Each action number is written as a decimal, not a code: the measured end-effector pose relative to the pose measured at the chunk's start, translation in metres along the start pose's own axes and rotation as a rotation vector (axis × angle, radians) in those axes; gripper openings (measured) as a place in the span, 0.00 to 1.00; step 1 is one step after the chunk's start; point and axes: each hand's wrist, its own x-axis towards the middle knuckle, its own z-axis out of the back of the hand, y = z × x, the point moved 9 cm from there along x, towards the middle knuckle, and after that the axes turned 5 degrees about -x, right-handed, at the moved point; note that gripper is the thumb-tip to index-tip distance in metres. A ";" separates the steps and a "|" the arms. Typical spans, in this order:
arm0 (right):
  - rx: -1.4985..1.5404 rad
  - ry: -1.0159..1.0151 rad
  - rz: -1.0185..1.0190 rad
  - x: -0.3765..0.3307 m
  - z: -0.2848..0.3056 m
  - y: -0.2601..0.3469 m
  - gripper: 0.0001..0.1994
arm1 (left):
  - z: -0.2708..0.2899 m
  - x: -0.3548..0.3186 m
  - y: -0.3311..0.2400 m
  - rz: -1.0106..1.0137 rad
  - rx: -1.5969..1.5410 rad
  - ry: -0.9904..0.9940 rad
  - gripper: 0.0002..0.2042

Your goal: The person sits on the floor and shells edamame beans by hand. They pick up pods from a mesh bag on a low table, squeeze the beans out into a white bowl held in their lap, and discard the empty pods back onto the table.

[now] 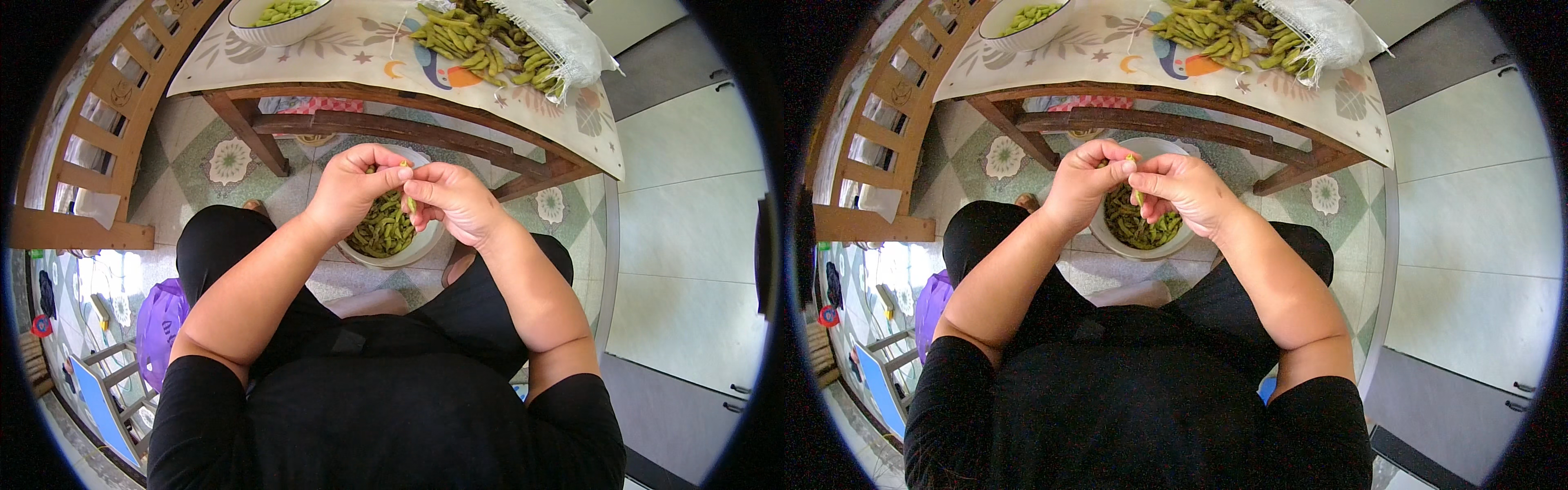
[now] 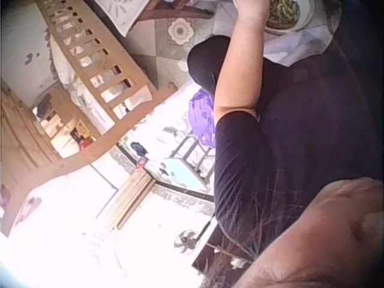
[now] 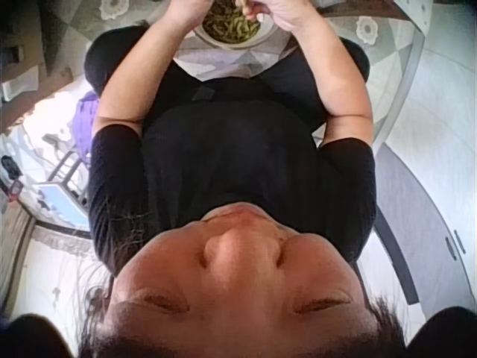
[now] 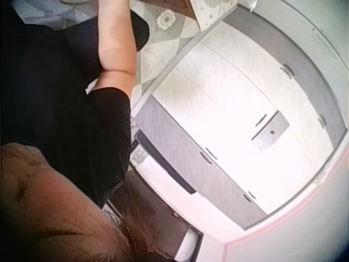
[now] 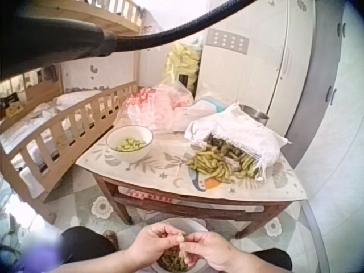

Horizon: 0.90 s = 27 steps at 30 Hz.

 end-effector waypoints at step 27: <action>0.151 0.056 -0.031 0.001 0.004 0.000 0.09 | -0.005 0.002 0.004 0.044 -0.087 0.064 0.06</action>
